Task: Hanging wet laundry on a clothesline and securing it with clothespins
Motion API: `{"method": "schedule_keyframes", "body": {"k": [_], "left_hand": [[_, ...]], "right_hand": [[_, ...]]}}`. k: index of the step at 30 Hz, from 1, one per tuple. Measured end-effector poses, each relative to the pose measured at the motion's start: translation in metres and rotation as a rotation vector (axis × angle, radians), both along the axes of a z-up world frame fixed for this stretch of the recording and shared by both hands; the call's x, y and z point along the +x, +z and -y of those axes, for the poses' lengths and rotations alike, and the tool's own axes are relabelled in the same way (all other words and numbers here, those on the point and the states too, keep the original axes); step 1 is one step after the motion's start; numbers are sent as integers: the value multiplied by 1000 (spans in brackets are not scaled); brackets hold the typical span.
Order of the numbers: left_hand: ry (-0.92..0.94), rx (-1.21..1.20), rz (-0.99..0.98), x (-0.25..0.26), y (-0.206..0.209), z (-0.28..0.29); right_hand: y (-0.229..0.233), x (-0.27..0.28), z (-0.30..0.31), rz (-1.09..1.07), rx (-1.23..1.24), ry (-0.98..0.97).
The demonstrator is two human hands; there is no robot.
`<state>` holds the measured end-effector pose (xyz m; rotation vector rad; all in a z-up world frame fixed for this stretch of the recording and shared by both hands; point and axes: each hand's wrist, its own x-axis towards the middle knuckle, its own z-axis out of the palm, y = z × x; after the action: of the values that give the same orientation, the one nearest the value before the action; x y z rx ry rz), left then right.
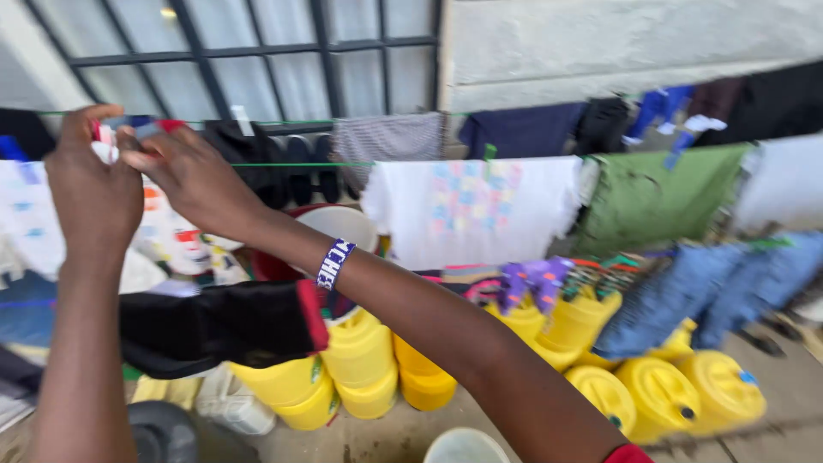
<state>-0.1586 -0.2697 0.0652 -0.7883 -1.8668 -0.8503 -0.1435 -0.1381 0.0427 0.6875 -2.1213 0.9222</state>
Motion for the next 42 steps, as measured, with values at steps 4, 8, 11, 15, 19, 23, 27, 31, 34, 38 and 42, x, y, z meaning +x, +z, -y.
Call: {"method": "schedule_keyframes", "body": {"k": [4, 8, 11, 15, 19, 23, 27, 31, 34, 38, 42], "left_hand": [[-113, -239, -22, 50, 27, -69], [-73, -418, -129, 80, 29, -149], [-118, -390, -191, 110, 32, -210], [-175, -429, -249, 167, 36, -282], [-194, -427, -184, 231, 37, -352], [-295, -409, -59, 302, 42, -411], [-405, -399, -9, 356, 37, -463], [-510, -407, 52, 392, 34, -513], [-639, -409, 73, 400, 25, -555], [-797, -488, 207, 414, 26, -600], [-832, -538, 269, 408, 8, -651]], "right_hand": [[31, 87, -58, -37, -483, -118], [34, 134, -135, -84, -627, -164], [46, 172, -195, -237, -540, -330], [45, 216, -275, -141, -591, -278], [42, 276, -325, -194, -765, -210], [36, 335, -368, -391, -708, -546], [37, 394, -408, -438, -783, -620], [40, 433, -449, -502, -852, -556], [35, 449, -487, -560, -889, -547], [29, 460, -537, -574, -978, -663], [12, 461, -605, -590, -1081, -622]]}}
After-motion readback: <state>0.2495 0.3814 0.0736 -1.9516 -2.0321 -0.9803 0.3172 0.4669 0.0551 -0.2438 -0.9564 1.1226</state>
